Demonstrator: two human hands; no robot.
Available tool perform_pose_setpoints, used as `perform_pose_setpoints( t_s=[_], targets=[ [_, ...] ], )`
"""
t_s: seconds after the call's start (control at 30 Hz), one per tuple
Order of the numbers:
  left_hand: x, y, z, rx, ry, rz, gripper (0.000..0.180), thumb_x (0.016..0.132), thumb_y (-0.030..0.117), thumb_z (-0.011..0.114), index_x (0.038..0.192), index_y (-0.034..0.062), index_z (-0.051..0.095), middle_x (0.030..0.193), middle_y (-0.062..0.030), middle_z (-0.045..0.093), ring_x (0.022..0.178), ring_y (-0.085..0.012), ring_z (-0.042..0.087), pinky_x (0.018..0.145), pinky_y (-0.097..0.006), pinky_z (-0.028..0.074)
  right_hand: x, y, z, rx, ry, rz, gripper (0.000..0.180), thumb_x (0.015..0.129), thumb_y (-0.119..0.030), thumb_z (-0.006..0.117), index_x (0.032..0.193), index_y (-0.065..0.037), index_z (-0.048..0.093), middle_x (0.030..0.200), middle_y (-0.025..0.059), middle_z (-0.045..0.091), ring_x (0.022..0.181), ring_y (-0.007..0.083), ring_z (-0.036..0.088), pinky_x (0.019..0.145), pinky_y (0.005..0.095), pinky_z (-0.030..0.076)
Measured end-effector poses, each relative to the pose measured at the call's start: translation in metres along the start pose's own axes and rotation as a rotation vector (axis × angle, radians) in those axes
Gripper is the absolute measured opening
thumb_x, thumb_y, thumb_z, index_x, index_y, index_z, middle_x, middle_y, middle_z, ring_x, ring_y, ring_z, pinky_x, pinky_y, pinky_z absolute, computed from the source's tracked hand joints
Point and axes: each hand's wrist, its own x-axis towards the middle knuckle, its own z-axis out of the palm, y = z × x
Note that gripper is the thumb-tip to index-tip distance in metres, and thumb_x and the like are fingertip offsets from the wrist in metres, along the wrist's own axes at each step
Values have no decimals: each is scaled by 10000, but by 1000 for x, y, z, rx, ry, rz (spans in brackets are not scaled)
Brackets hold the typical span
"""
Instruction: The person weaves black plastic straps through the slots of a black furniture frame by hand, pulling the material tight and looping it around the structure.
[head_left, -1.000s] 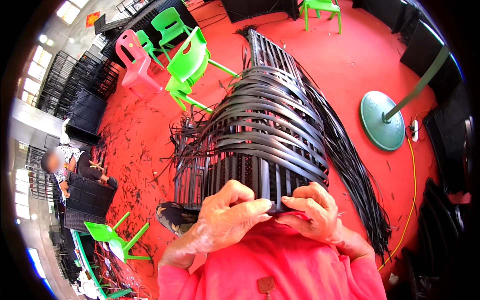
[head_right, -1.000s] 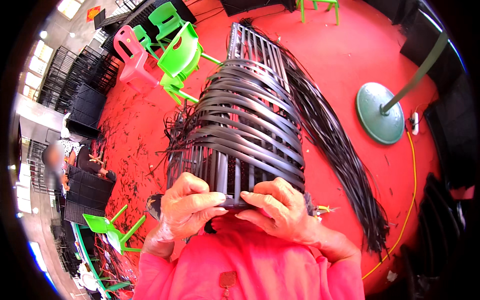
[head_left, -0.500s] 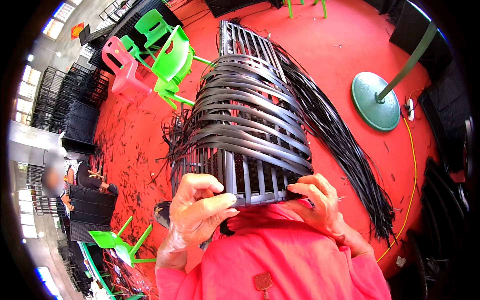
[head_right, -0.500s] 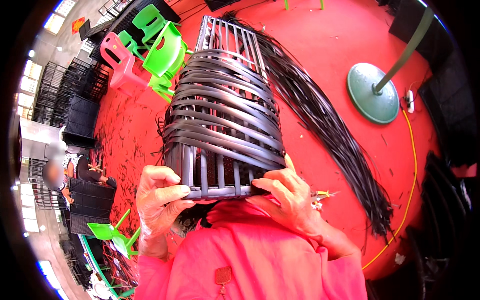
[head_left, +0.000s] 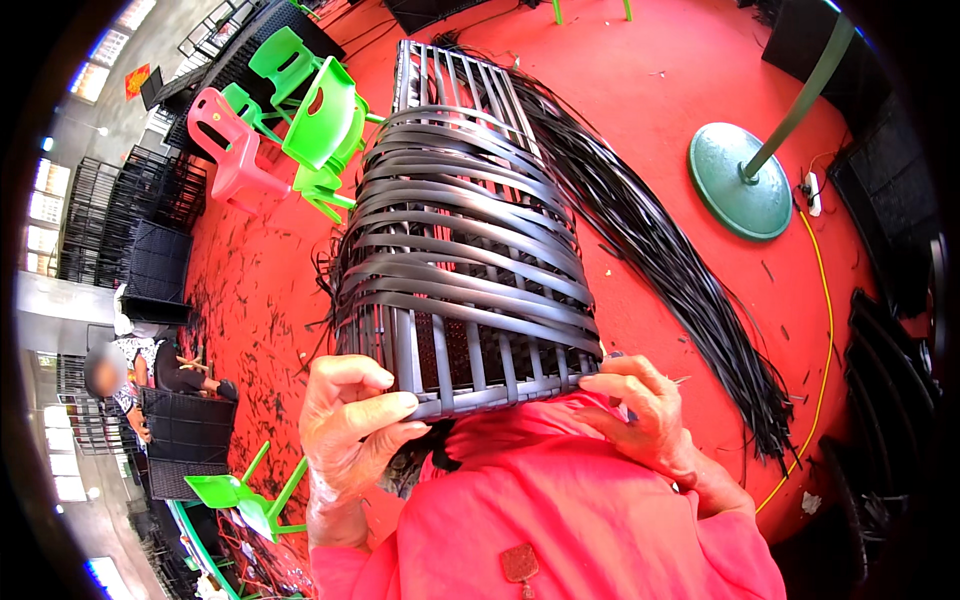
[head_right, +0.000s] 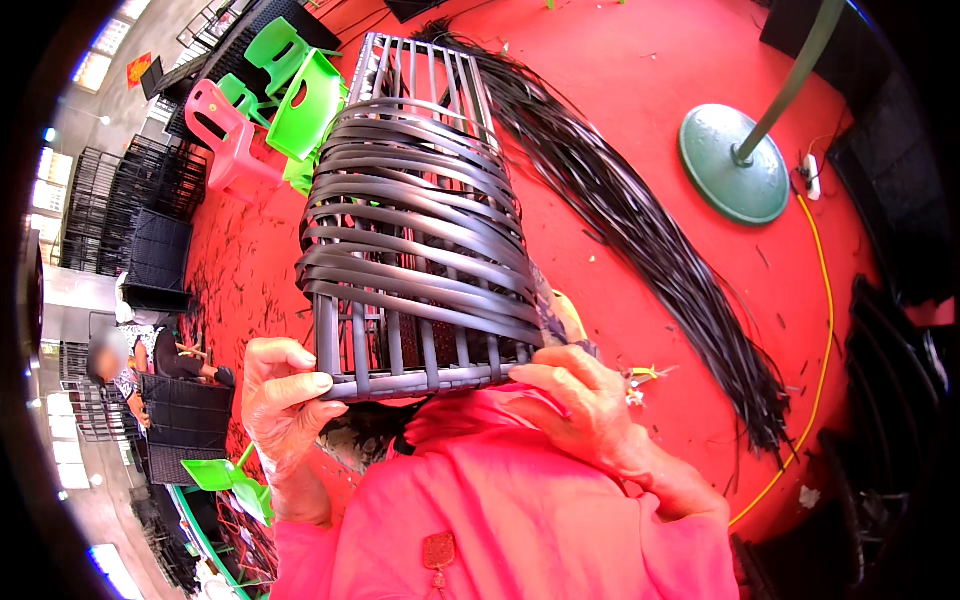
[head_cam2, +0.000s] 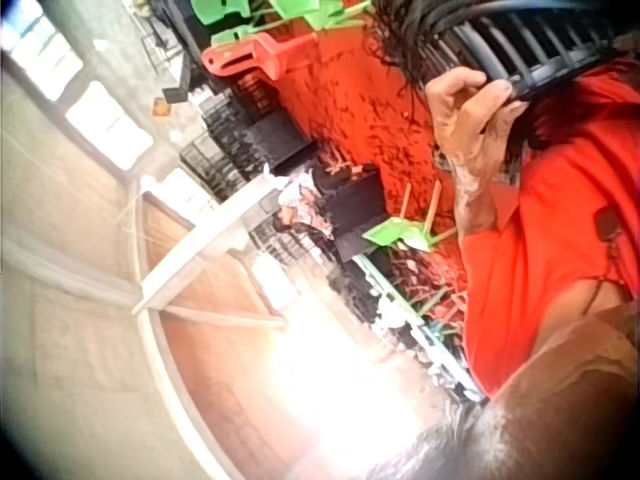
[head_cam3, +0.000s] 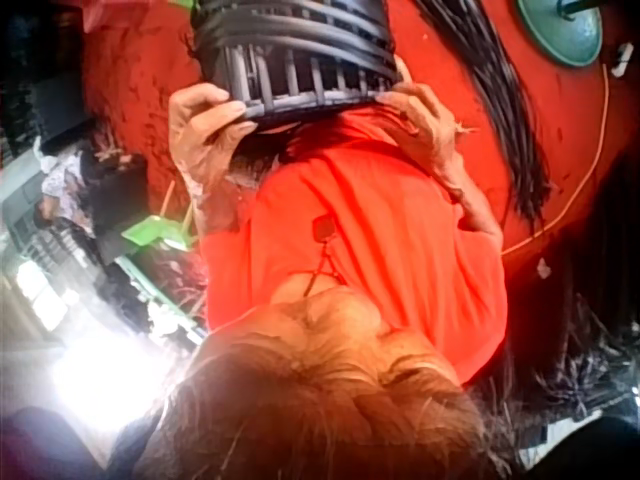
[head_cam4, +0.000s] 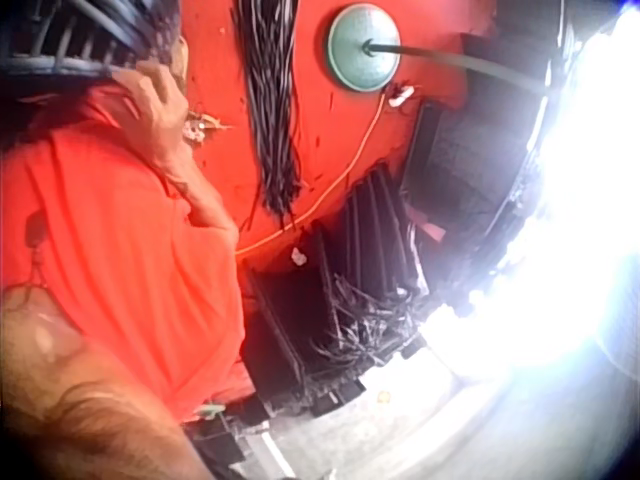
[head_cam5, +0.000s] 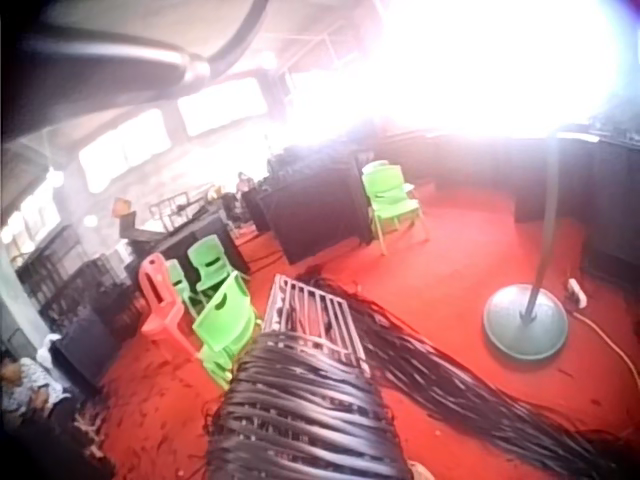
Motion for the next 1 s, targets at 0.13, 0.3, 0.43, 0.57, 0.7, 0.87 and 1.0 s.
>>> perform_pose_setpoints(
  t_s=[0.13, 0.3, 0.43, 0.57, 0.7, 0.87, 1.0],
  targets=[
    [-1, 0, 1, 14, 2, -5, 246, 713, 130, 783, 930, 77, 680, 954, -69, 489, 724, -116, 507, 616, -217, 440, 10, 1, 13, -13, -10, -9, 422, 645, -159, 810, 1016, -65, 633, 873, 99, 605, 701, 237, 614, 656, 346, 512],
    [-5, 3, -1, 18, 13, -22, 242, 721, 123, 776, 934, 68, 676, 954, -74, 489, 726, -116, 531, 615, -212, 456, 19, -5, 17, 93, -45, -7, 386, 646, -143, 806, 978, -59, 627, 819, 88, 590, 657, 220, 584, 626, 327, 483],
    [-5, 2, -1, 33, -8, -2, 243, 727, 113, 772, 943, 65, 672, 956, -77, 491, 724, -118, 542, 615, -211, 461, 22, -6, 22, 176, -81, 61, 336, 658, -116, 799, 931, -58, 612, 752, 69, 567, 625, 197, 562, 556, 302, 457],
    [-7, 4, -3, 94, -13, 10, 248, 727, 123, 774, 945, 75, 667, 970, -84, 505, 751, -143, 553, 625, -236, 467, 24, -9, 23, 185, -83, 75, 320, 664, -100, 794, 917, -59, 602, 736, 59, 555, 614, 186, 552, 530, 300, 445],
    [3, 12, -8, 477, -77, 144, 322, 679, 237, 791, 939, 108, 652, 1019, -94, 535, 889, -263, 559, 728, -374, 471, 22, -8, 24, 181, -69, 60, 320, 665, -102, 794, 912, -59, 596, 723, 60, 544, 608, 193, 547, 528, 306, 441],
    [16, 43, 16, 853, -262, 343, 334, 685, 304, 710, 943, 115, 616, 936, -7, 553, 921, -193, 550, 792, -362, 381, 27, -12, 22, 170, -79, 76, 312, 670, -125, 794, 899, -57, 592, 714, 56, 535, 605, 193, 542, 534, 303, 436],
    [24, 43, 24, 893, -403, 307, 306, 654, 212, 669, 919, 75, 601, 876, -11, 530, 830, -170, 532, 718, -352, 367, 31, -17, 18, 184, -157, 132, 299, 666, -133, 793, 863, -64, 579, 705, 51, 527, 598, 190, 544, 539, 308, 433]
  ],
)
